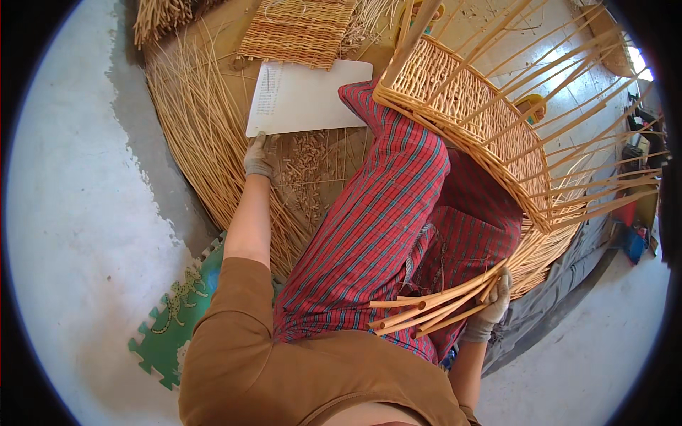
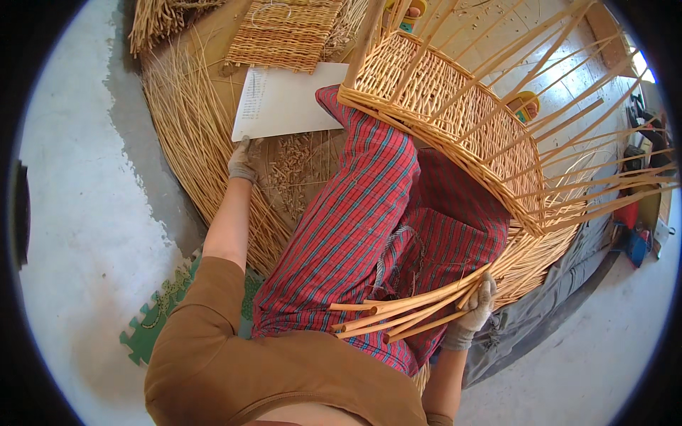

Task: Weaving a wicker basket using hands and pliers to trim willow sticks.

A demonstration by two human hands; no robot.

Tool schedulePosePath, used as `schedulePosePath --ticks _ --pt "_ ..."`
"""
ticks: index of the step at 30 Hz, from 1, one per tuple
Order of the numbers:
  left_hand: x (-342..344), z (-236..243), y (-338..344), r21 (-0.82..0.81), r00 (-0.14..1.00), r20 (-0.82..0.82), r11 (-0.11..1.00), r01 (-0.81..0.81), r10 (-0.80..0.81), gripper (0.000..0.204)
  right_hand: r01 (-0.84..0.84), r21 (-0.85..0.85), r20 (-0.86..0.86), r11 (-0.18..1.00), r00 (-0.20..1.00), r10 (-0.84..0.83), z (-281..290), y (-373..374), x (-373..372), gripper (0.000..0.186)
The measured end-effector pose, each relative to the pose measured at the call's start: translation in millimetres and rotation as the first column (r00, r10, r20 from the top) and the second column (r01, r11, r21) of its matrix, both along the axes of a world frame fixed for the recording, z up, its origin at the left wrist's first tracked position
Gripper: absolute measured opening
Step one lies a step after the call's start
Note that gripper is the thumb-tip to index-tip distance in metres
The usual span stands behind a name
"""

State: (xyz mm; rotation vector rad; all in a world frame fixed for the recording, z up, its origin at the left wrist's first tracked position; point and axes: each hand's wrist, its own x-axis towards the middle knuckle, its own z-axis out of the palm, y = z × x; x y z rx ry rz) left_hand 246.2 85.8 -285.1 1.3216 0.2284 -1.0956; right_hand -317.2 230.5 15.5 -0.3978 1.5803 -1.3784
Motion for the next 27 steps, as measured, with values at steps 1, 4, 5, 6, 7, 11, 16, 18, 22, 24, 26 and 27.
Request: schedulePosePath --ticks 1,4,5,6,7,11,16,18,22,24,26,27 --pt "1 2 -3 0.025 0.995 0.077 0.997 0.067 -0.069 0.031 -0.020 -0.017 0.014 1.000 1.000 0.020 -1 1 0 0.031" --pt "1 11 -18 -0.025 0.984 0.036 0.984 0.178 -0.177 0.026 -0.016 -0.049 0.036 0.999 0.999 0.018 -2 2 3 0.031" --pt "0 14 -22 -0.031 0.983 0.038 0.983 0.182 -0.181 0.026 -0.036 -0.109 0.077 0.993 0.996 0.044 -2 2 4 0.030" --pt "-2 18 -27 -0.011 0.977 -0.069 0.979 0.203 -0.204 0.026 0.000 -0.067 0.031 0.998 1.000 0.002 -2 2 5 0.029" --pt "-4 22 -31 0.008 0.960 -0.173 0.974 0.227 -0.222 0.027 0.031 -0.032 0.005 0.999 1.000 -0.031 -2 2 6 0.029" --pt "-15 41 -35 0.007 0.980 -0.051 0.981 0.192 -0.191 0.029 0.006 -0.055 0.022 0.998 1.000 -0.004 -2 4 8 0.028" --pt "-5 88 -1 0.060 0.993 0.053 0.993 0.099 -0.103 0.027 -0.026 -0.118 0.089 0.993 0.995 0.036 -8 11 3 0.034" --pt "8 117 24 0.002 0.986 0.150 0.997 0.072 -0.071 0.027 -0.093 -0.232 0.144 0.968 0.981 0.129 -10 13 3 0.038" --pt "29 185 77 -0.156 0.956 0.283 0.987 -0.038 0.081 0.026 -0.056 -0.283 0.144 0.957 0.985 0.100 -9 16 10 0.034" --pt "34 217 93 -0.273 0.952 0.253 0.957 -0.098 0.170 0.025 -0.018 -0.246 0.103 0.969 0.994 0.044 -5 17 16 0.038" --pt "32 246 102 -0.466 0.965 0.163 0.878 -0.107 0.204 0.022 -0.006 -0.222 0.009 0.975 1.000 0.008 1 20 22 0.042" --pt "28 259 102 -0.497 0.962 0.166 0.861 -0.109 0.218 0.022 -0.044 -0.244 -0.024 0.969 0.999 0.039 4 22 23 0.044"
